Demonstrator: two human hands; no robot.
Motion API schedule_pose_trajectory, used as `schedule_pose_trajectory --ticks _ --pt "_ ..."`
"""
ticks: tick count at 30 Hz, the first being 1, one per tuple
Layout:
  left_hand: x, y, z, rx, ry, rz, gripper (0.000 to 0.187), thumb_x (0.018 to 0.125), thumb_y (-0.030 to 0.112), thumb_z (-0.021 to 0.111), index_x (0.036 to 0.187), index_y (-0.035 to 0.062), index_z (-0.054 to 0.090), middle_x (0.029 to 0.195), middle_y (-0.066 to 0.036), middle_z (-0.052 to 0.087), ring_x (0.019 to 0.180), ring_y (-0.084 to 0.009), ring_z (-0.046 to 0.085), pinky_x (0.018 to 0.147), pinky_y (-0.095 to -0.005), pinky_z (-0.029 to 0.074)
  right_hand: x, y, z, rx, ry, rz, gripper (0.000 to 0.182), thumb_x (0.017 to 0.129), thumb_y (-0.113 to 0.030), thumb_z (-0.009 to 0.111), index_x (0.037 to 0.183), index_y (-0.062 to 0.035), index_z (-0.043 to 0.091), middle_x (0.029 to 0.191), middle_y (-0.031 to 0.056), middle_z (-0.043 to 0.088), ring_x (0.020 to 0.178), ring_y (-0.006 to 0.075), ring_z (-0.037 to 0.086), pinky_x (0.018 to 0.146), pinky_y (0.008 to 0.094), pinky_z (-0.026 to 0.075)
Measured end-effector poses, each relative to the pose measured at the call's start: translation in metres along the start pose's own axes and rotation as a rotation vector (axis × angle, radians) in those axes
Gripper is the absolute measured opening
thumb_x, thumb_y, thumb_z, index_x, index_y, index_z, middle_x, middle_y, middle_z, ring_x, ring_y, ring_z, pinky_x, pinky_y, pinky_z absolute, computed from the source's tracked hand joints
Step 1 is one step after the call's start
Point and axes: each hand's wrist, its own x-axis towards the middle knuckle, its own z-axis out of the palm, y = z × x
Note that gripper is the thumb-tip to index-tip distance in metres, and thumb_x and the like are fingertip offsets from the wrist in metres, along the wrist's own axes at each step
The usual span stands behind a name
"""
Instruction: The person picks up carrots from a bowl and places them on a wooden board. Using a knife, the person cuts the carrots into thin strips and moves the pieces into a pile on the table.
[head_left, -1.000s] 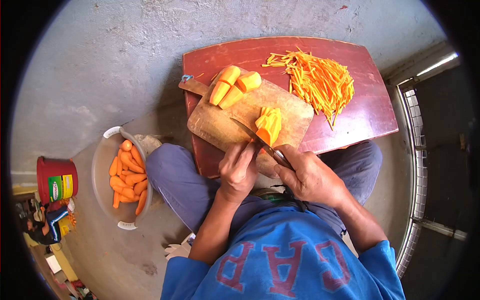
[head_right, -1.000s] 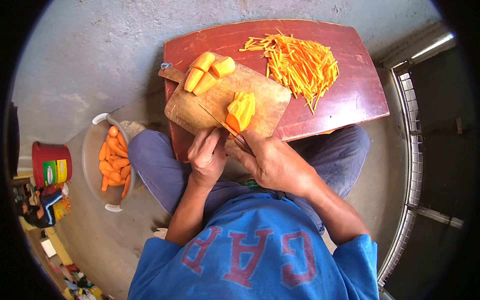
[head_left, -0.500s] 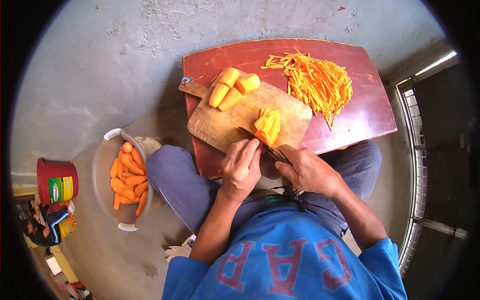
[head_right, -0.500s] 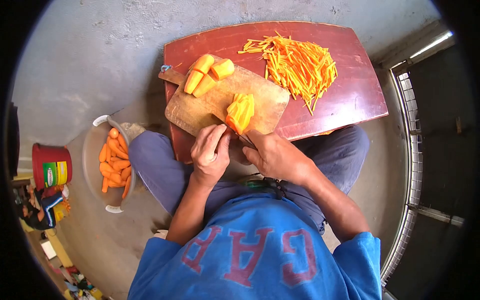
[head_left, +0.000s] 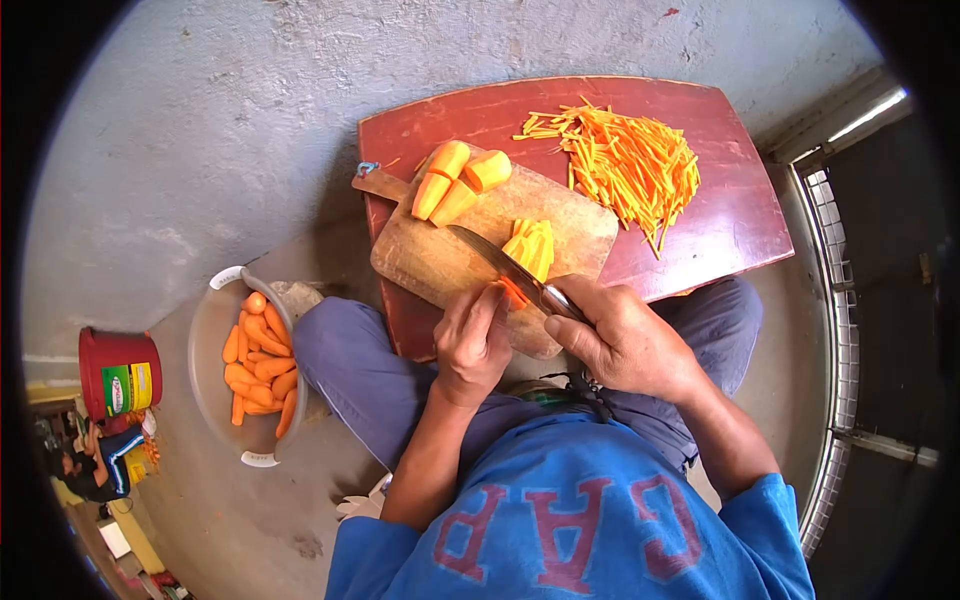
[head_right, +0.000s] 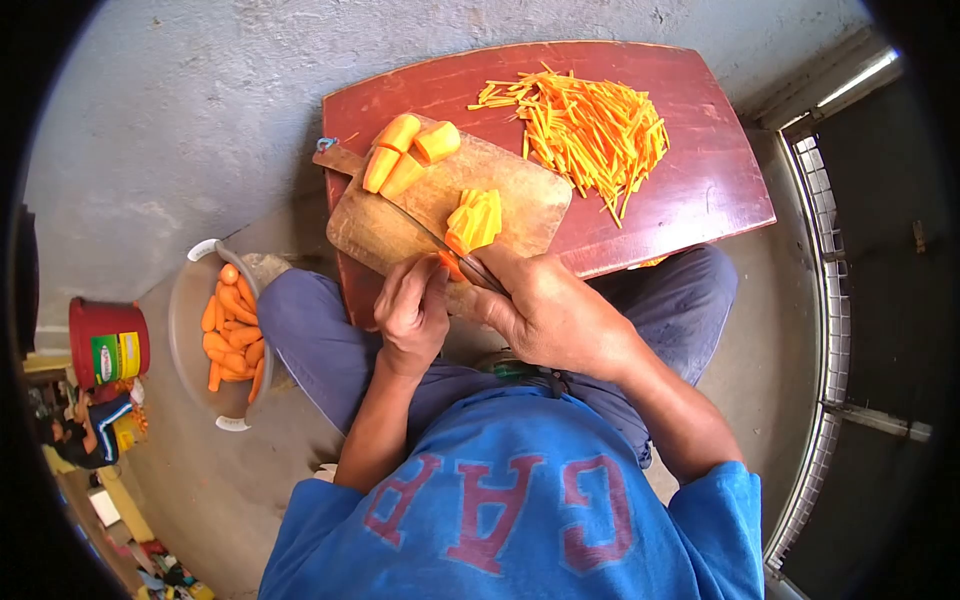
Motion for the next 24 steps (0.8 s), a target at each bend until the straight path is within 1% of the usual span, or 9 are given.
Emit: schedule_pose_trajectory --ticks 4,7,13,15,16,19,21,22,24 --pt "0.001 0.002 0.000 -0.013 0.007 -0.023 0.030 0.096 -0.010 0.083 0.125 -0.0020 0.076 0.111 -0.019 0.079 0.092 -0.0396 0.078 0.081 -0.0467 0.064 0.000 -0.006 0.001 0.025 -0.042 0.019 0.027 0.114 -0.017 0.070 0.130 0.0041 0.065 0.107 0.0299 0.072 0.104 0.0512 0.075 0.089 0.0541 0.059" --pt "0.000 0.004 -0.001 -0.010 -0.007 -0.062 0.024 0.098 -0.009 0.084 0.121 -0.0018 0.079 0.111 -0.018 0.081 0.096 -0.0376 0.081 0.084 -0.0442 0.065 0.000 0.000 0.007 0.008 0.025 -0.046 0.026 0.114 -0.020 0.068 0.124 0.0040 0.065 0.085 0.0288 0.066 0.080 0.0459 0.072 0.075 0.0516 0.056" --pt "0.002 0.005 -0.002 -0.011 -0.027 -0.042 0.032 0.094 -0.012 0.083 0.123 -0.0005 0.078 0.109 -0.017 0.080 0.096 -0.0391 0.079 0.083 -0.0460 0.064 0.000 0.007 0.015 -0.075 0.026 -0.037 0.027 0.113 -0.018 0.070 0.127 0.0039 0.065 0.086 0.0290 0.068 0.084 0.0518 0.073 0.077 0.0541 0.057" --pt "0.003 0.004 -0.002 -0.018 -0.032 -0.011 0.035 0.093 -0.012 0.082 0.126 -0.0008 0.076 0.107 -0.018 0.078 0.093 -0.0411 0.076 0.080 -0.0477 0.063 -0.003 0.008 0.016 -0.109 -0.018 0.039 0.027 0.112 -0.018 0.071 0.128 0.0032 0.065 0.098 0.0308 0.073 0.093 0.0529 0.076 0.081 0.0559 0.059" --pt "0.000 0.003 -0.002 -0.027 -0.040 -0.043 0.037 0.092 -0.010 0.083 0.127 -0.0008 0.076 0.111 -0.018 0.078 0.097 -0.0403 0.077 0.083 -0.0467 0.064 -0.005 0.008 0.016 -0.125 -0.039 0.079 0.028 0.112 -0.018 0.072 0.128 0.0028 0.065 0.104 0.0317 0.075 0.097 0.0534 0.077 0.083 0.0569 0.060" --pt "-0.002 0.002 -0.002 -0.089 -0.042 -0.116 0.044 0.090 -0.006 0.088 0.132 -0.0010 0.075 0.123 -0.020 0.078 0.106 -0.0385 0.080 0.091 -0.0446 0.065 -0.009 -0.007 0.008 -0.072 -0.002 0.127 0.029 0.111 -0.018 0.072 0.131 0.0030 0.066 0.099 0.0314 0.075 0.092 0.0534 0.077 0.080 0.0573 0.059" --pt "0.004 0.003 -0.002 -0.172 -0.012 -0.139 0.050 0.089 -0.003 0.090 0.136 -0.0019 0.073 0.130 -0.021 0.076 0.112 -0.0380 0.079 0.095 -0.0444 0.065 -0.016 0.000 0.005 -0.040 0.082 0.063 0.031 0.112 -0.018 0.072 0.133 0.0036 0.067 0.097 0.0315 0.074 0.093 0.0529 0.077 0.079 0.0566 0.059" --pt "0.006 -0.003 -0.005 -0.166 -0.091 -0.142 0.061 0.089 -0.001 0.090 0.146 -0.0038 0.068 0.138 -0.023 0.073 0.122 -0.0381 0.076 0.104 -0.0453 0.063 -0.019 0.005 0.003 -0.024 0.122 0.029 0.032 0.112 -0.018 0.072 0.135 0.0039 0.067 0.095 0.0315 0.074 0.093 0.0526 0.077 0.079 0.0562 0.059" --pt "0.014 -0.001 -0.009 -0.219 -0.196 -0.224 0.067 0.091 -0.001 0.088 0.154 -0.0015 0.065 0.144 -0.025 0.071 0.133 -0.0453 0.071 0.112 -0.0501 0.059 -0.024 0.018 0.003 0.008 0.148 0.042 0.035 0.112 -0.019 0.072 0.137 0.0042 0.066 0.095 0.0311 0.074 0.092 0.0526 0.077 0.079 0.0556 0.058"
